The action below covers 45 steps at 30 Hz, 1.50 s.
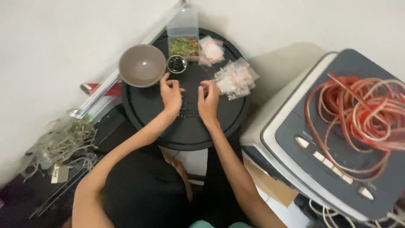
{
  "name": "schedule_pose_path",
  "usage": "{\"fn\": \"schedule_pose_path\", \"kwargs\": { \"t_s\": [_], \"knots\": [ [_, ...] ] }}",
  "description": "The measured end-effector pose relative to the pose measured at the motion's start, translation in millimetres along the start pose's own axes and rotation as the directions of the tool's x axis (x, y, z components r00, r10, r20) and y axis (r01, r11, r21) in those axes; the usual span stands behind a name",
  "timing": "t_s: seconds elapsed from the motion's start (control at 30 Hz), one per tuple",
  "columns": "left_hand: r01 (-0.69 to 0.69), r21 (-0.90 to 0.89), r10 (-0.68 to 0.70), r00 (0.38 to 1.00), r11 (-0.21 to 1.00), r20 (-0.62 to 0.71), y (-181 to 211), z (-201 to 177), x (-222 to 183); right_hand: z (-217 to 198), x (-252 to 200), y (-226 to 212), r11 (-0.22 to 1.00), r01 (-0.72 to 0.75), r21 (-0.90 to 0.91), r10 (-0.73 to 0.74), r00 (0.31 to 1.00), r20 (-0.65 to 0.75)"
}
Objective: Sorting small electronic components from a bowl and a pile into individual plastic bags on a table.
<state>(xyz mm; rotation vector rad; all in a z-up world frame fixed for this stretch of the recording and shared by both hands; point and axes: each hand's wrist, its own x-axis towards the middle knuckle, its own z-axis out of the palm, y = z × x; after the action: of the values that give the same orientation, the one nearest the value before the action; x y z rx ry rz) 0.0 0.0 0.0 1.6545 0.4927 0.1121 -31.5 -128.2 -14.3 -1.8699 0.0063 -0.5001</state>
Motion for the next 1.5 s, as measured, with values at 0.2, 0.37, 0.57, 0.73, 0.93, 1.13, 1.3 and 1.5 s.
{"fn": "schedule_pose_path", "kwargs": {
  "t_s": [0.2,0.37,0.57,0.73,0.93,1.13,1.3,1.5],
  "knots": [
    [-0.048,0.079,0.03,0.977,0.996,0.21,16,-11,-2,35,14,-6,0.982,-0.169,-0.083,0.181,0.967,0.18],
    [-0.102,0.102,0.075,0.969,0.989,0.237,5,-19,6,54,40,-26,0.957,-0.272,-0.105,0.285,0.948,0.14],
    [-0.157,0.053,0.137,0.952,0.986,0.272,-9,-25,12,69,51,-22,0.944,-0.302,-0.134,0.318,0.941,0.116],
    [-0.214,0.01,0.205,0.946,0.977,0.25,-18,-32,8,60,32,-38,0.959,-0.278,-0.054,0.281,0.957,0.072],
    [-0.402,0.051,0.383,0.899,0.914,0.211,-32,-51,13,50,-8,-25,0.984,-0.177,0.033,0.175,0.982,0.068],
    [-0.685,0.384,0.61,0.727,0.619,0.314,-22,-83,17,39,-33,-21,0.998,0.05,0.03,-0.053,0.991,0.123],
    [-0.753,0.593,0.681,0.595,0.286,0.426,-39,-111,24,44,-43,-29,0.973,0.23,0.028,-0.229,0.938,0.26],
    [-0.742,0.605,0.663,0.611,0.289,0.433,-42,-124,24,51,-43,-16,0.926,0.377,0.025,-0.364,0.875,0.319]
  ]
}}
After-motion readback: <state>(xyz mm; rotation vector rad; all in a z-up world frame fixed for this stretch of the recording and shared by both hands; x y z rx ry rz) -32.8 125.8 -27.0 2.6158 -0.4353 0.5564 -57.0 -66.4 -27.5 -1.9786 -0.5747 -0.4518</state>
